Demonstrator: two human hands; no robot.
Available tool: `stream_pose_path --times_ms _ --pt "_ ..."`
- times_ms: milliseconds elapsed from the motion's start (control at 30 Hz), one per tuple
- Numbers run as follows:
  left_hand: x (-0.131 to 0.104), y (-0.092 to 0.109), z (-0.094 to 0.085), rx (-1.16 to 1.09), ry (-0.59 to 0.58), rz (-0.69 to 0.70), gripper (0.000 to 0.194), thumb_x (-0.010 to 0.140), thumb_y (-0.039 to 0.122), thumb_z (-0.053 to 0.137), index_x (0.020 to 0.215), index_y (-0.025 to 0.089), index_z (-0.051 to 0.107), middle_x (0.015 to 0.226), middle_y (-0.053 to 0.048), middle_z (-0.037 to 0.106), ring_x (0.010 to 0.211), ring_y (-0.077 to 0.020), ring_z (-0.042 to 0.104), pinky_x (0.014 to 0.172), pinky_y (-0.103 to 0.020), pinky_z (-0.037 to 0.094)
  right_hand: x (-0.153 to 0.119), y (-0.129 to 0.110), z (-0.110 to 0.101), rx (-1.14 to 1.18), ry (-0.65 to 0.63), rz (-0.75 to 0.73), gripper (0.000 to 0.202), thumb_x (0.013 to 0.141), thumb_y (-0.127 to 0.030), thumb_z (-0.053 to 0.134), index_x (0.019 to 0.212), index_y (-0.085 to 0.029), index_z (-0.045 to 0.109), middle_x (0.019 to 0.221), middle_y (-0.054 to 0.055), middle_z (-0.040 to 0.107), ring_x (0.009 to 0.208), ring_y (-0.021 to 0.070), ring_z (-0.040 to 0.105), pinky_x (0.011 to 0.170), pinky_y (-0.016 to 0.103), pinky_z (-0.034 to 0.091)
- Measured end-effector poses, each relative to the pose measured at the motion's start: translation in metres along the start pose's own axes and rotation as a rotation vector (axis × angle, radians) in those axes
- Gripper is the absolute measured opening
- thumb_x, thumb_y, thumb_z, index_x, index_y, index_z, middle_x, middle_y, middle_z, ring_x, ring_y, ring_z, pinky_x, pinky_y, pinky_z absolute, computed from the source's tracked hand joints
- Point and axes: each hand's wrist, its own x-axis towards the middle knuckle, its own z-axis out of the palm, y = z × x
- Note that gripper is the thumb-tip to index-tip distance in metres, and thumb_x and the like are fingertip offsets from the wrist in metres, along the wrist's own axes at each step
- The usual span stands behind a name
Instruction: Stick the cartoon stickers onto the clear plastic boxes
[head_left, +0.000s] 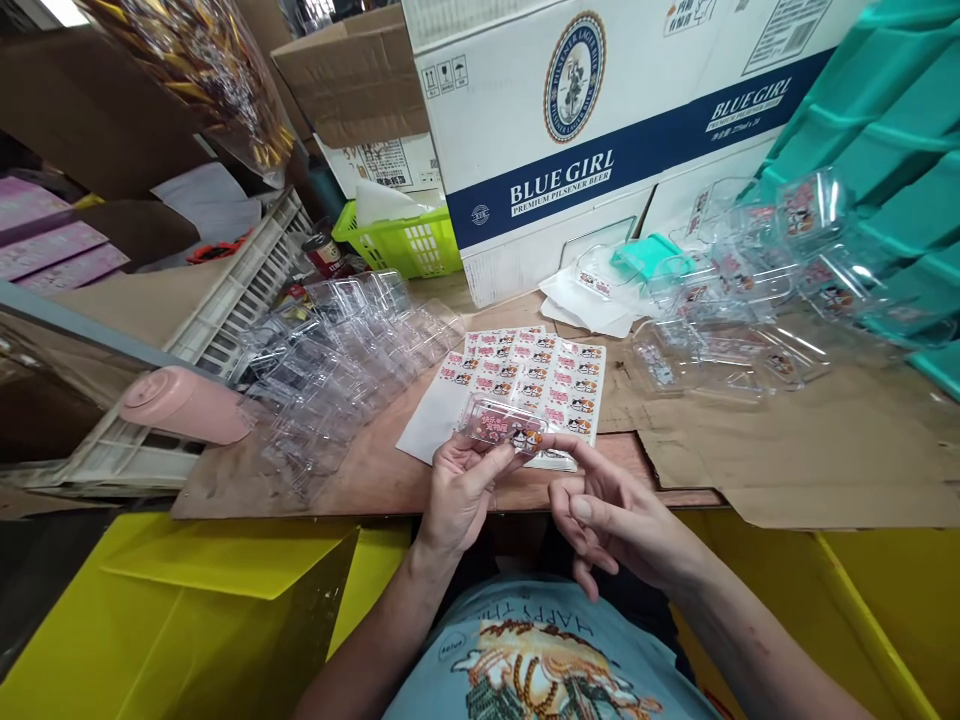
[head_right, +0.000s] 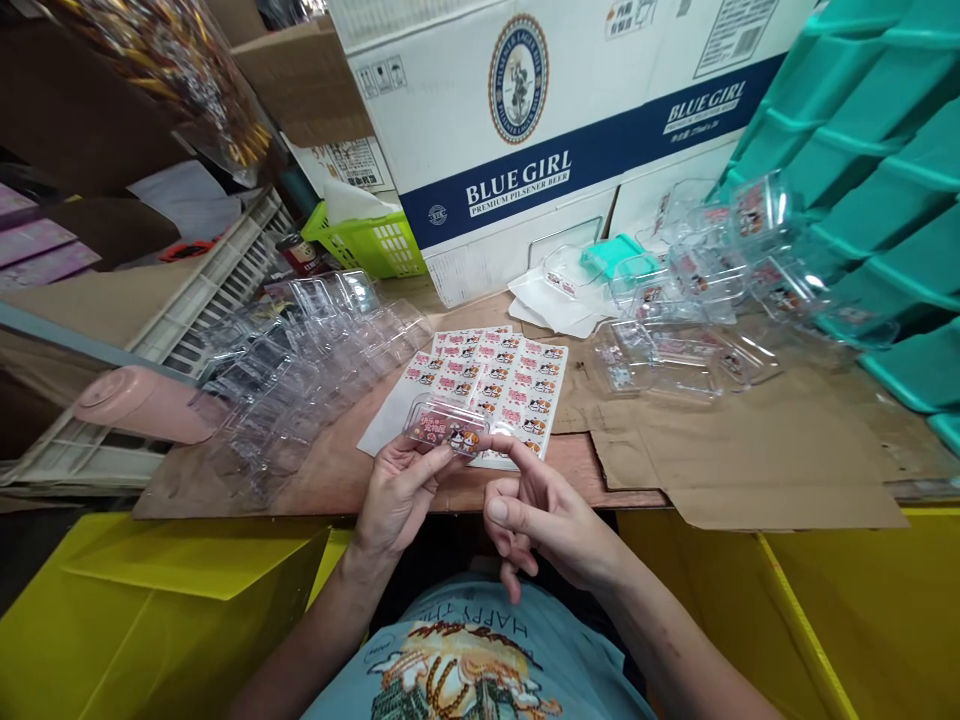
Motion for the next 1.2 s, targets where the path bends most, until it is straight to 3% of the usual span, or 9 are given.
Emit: stream_pose_path --times_ms 400,667,1200 --pt "0.0009 -0.0006 -0.0022 0.018 -0.048 0.036 0.022 0.081 0.012 0.071 0.100 0.021 0.074 0.104 -0.004 0.077 0.102 -0.0207 0.071 0.100 -0.042 0.054 0.0011 -0.0017 0.0005 -0.040 0.018 -0.002 0.066 0.092 -0.028 0.064 0.145 -0.029 0.025 0.068 -0.007 0.060 0.037 0.0026 0.044 0.041 0.023 0.054" --pt "0.0020 -0.0023 -0.0038 0.036 -0.016 0.043 0.020 0.080 0.012 0.072 0.097 0.022 0.075 0.103 -0.002 0.077 0.099 -0.0181 0.071 0.097 -0.038 0.056 0.0022 -0.0021 0.0008 -0.072 0.043 -0.013 0.063 0.093 -0.028 0.063 0.145 -0.028 0.027 0.067 -0.006 0.060 0.038 0.0048 0.049 0.040 0.021 0.052" --pt "0.0069 -0.0036 -0.0063 0.030 -0.008 0.019 0.022 0.079 0.010 0.071 0.098 0.021 0.075 0.105 -0.003 0.076 0.100 -0.0167 0.070 0.096 -0.034 0.056 0.0054 -0.0043 0.0008 -0.079 0.067 -0.018 0.062 0.092 -0.029 0.064 0.144 -0.026 0.030 0.067 -0.006 0.060 0.039 0.0042 0.044 0.041 0.023 0.054"
